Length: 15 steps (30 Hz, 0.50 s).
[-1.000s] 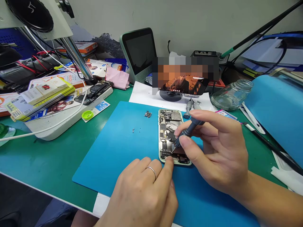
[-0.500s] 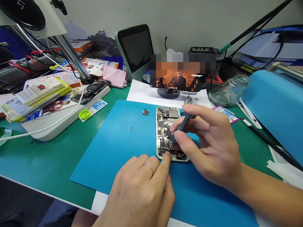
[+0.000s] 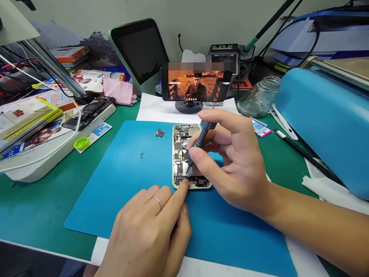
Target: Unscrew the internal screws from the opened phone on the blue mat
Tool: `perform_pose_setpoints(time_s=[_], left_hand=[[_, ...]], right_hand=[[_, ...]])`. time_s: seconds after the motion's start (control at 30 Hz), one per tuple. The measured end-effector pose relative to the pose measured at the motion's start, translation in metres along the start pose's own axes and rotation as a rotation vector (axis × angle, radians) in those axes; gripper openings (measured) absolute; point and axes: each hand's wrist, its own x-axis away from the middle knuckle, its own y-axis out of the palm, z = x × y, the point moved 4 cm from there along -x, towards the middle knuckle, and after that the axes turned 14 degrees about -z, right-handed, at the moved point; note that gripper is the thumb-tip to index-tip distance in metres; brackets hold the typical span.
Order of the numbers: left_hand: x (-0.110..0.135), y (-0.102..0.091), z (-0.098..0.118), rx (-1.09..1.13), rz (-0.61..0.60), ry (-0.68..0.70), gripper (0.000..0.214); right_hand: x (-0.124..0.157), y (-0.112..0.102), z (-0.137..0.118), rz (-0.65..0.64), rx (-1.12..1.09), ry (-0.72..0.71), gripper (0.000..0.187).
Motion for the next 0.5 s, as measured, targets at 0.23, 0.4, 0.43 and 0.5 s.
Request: perform_pose_setpoints(time_s=[0.23,0.4,0.43,0.5], left_hand=[[-0.0047,-0.0029,0.0053,0.034,0.056,0.039,0.027],[-0.005,-0.0034,0.0056,0.037,0.079,0.042,0.028],[-0.0043,-0.0029,0.0052,0.041,0.075,0.042,0.029],[-0.0027,-0.0016,0.0044,0.046,0.072,0.032,0.033]], right_hand=[[-0.0001,0.0033,0.0006,-0.051,-0.052,-0.034,0.048],[-0.0006,0.0031,-0.0002,-0.046,-0.047,-0.035,0.05],[-0.0007,0.0031,-0.0005,-0.048,-0.047,-0.028,0.05],[-0.0009,0.0033,-0.001,-0.048,-0.053,-0.006,0.049]])
